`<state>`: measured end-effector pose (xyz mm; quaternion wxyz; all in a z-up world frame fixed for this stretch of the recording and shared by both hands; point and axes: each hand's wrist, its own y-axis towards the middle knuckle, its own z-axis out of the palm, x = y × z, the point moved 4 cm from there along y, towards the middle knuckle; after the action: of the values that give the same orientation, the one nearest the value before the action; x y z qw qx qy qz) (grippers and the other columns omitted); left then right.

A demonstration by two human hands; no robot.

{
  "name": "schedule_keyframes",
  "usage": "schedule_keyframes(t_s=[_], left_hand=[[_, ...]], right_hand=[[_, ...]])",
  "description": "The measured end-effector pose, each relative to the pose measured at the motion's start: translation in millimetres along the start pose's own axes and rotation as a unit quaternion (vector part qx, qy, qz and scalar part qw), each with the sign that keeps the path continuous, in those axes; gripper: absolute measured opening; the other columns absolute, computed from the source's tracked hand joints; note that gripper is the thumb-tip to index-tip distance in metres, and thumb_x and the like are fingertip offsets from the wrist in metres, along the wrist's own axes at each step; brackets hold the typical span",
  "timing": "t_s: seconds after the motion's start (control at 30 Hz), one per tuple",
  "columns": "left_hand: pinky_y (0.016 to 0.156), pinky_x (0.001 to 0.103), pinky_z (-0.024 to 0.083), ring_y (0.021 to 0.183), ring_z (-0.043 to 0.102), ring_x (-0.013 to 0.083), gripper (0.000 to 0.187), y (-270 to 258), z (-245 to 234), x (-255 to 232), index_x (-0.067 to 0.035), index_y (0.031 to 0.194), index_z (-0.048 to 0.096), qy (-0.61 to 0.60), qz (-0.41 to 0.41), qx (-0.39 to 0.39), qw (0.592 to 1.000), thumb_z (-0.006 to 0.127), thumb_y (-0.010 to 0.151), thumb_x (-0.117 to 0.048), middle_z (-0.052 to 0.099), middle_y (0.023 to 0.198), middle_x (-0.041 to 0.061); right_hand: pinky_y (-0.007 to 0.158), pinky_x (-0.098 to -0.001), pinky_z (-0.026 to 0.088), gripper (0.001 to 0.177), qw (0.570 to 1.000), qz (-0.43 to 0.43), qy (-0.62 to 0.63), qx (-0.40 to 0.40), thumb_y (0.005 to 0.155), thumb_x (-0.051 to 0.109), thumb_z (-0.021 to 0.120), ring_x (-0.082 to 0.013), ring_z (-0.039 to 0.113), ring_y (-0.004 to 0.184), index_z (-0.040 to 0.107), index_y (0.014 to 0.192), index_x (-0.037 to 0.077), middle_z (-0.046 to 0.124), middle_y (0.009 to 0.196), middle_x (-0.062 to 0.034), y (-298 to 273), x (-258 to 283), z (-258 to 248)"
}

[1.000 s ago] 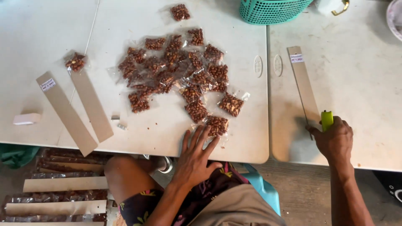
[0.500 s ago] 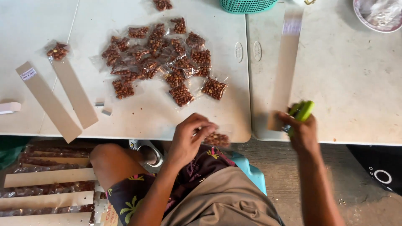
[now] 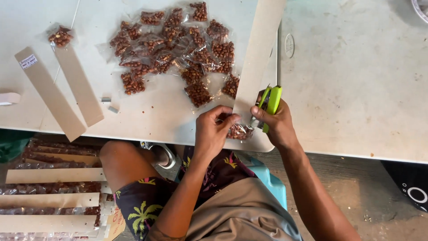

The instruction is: Stapling small plastic bags of nuts onto cardboard display strips using a manual stapler.

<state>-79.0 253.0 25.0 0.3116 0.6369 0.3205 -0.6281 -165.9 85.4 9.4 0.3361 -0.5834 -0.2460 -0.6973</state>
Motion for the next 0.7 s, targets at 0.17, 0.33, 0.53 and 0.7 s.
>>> schedule_keyframes(t_s=[0.17, 0.33, 0.53, 0.7], left_hand=[[0.061, 0.027, 0.061, 0.073, 0.063, 0.0092, 0.011, -6.4, -1.2, -3.7, -0.005, 0.094, 0.079, -0.004, -0.020, -0.018, 1.000, 0.082, 0.089, -0.014, 0.074, 0.074, 0.009], [0.065, 0.029, 0.059, 0.073, 0.066, 0.0101, 0.011, -3.0, -2.4, -5.8, -0.005, 0.094, 0.079, 0.017, -0.012, -0.013, 1.000, 0.083, 0.087, -0.012, 0.076, 0.075, 0.009], [0.064, 0.030, 0.059, 0.072, 0.072, 0.0113, 0.011, -5.8, -13.2, -10.2, -0.008, 0.092, 0.078, 0.072, -0.019, -0.005, 0.997, 0.084, 0.085, -0.014, 0.078, 0.075, 0.006], [0.064, 0.028, 0.058, 0.071, 0.073, 0.0123, 0.010, -5.5, -16.8, -16.9, -0.008, 0.090, 0.078, 0.091, -0.016, 0.003, 0.996, 0.084, 0.084, -0.014, 0.078, 0.074, 0.005]], right_hand=[[0.049, -0.0234, 0.050, 0.046, 0.996, 0.000, -0.070, 0.048, 0.067, 0.003, 0.094, -0.0139, 0.058, 0.048, 0.060, 0.097, 0.000, 0.060, 0.064, -0.0091, -3.8, -4.2, -6.6], [0.046, -0.0232, 0.049, 0.045, 0.997, 0.001, -0.078, 0.028, 0.071, 0.005, 0.093, -0.0136, 0.059, 0.048, 0.058, 0.099, 0.002, 0.063, 0.069, -0.0114, -4.8, 1.7, -5.7], [0.049, -0.0235, 0.049, 0.041, 0.991, -0.020, -0.108, 0.081, 0.072, 0.001, 0.092, -0.0140, 0.059, 0.049, 0.059, 0.097, -0.001, 0.064, 0.065, -0.0130, 0.4, 1.7, -6.6], [0.054, -0.0248, 0.051, 0.040, 0.986, -0.028, -0.118, 0.114, 0.070, -0.002, 0.092, -0.0153, 0.062, 0.052, 0.060, 0.095, -0.001, 0.066, 0.065, -0.0134, -2.7, 16.4, 2.5]])
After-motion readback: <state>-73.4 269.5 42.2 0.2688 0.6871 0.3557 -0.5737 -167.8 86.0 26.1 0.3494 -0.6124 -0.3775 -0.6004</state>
